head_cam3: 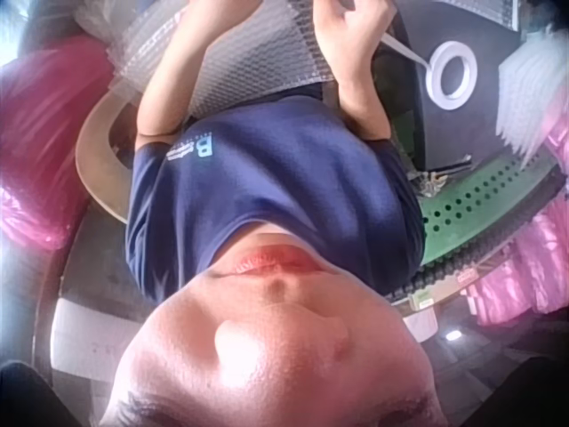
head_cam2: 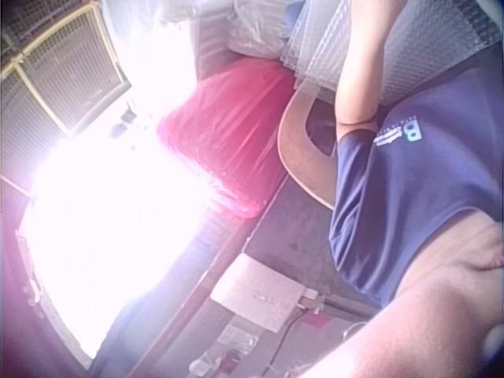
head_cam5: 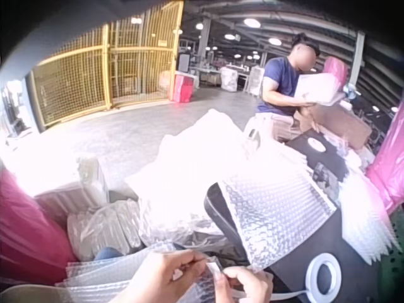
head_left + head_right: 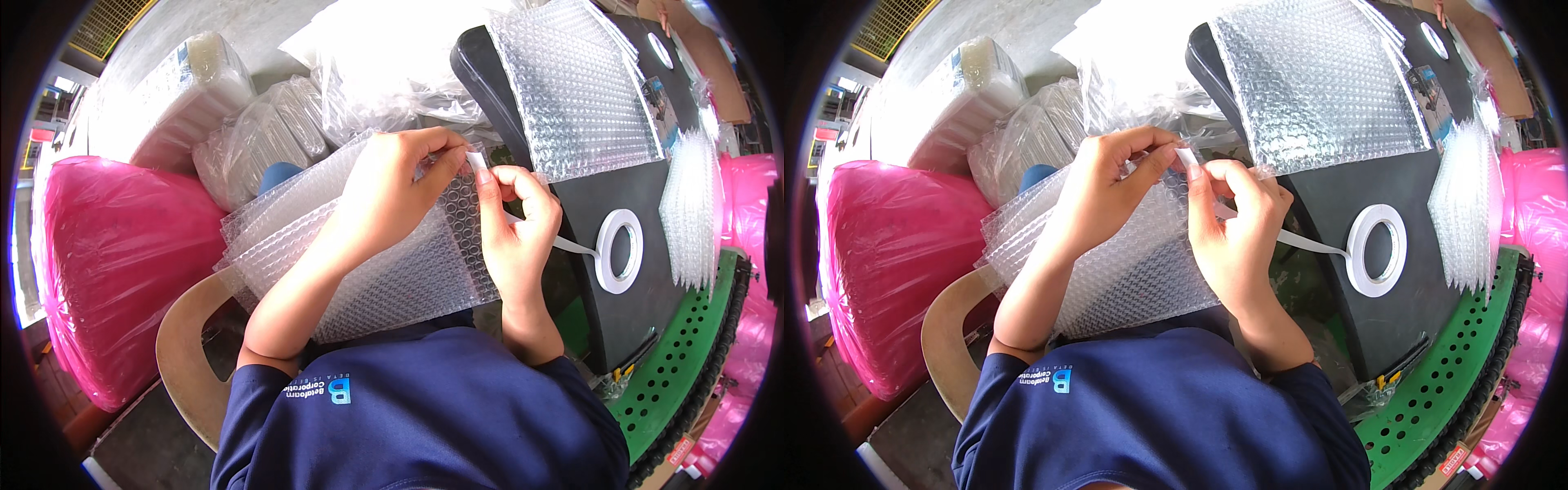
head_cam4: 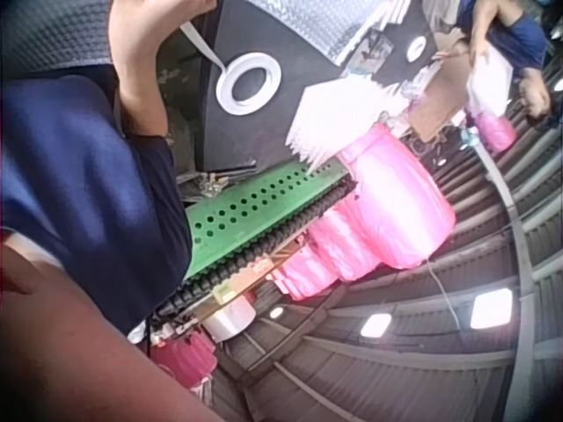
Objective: The person sits on a chair and wraps sheets of bubble wrap with clear adhesive tape. They repeatedly fold the bubble wrap, apply tape to secure the edges, and stack the finished bundles on a nearby table. The process involves handling the bubble wrap and tape roll continuously.
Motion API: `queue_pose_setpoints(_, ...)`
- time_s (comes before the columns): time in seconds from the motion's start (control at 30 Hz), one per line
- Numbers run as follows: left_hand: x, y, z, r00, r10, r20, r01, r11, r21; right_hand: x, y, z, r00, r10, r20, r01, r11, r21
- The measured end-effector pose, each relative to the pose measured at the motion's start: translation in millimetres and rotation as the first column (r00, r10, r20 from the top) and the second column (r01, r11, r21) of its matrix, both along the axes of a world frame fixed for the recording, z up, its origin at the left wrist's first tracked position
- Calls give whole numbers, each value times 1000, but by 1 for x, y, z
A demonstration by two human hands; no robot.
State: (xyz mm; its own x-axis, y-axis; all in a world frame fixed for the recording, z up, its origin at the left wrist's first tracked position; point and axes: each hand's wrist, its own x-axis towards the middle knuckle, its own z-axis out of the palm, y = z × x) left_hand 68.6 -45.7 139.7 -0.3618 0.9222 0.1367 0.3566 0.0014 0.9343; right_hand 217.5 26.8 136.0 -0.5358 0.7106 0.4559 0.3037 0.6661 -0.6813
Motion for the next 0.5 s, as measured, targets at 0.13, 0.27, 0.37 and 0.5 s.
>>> queue_pose_setpoints(0.13,1,-1,0,1000,1,-9,-1,1000,14,0,0,0,1000,4,-13,-4,1000,-29)
queue_pose_setpoints(0.27,2,-2,8,1000,8,4,-8,999,-52,-3,-1,0,998,-40,-38,39,998,-42)
queue_pose_setpoints(0.37,3,0,3,997,20,-70,-14,997,80,-3,-1,-1,998,-50,-36,49,998,-34)
queue_pose_setpoints(0.5,3,0,6,995,83,-54,-79,994,75,-3,-4,4,1000,-28,-7,25,974,-226)
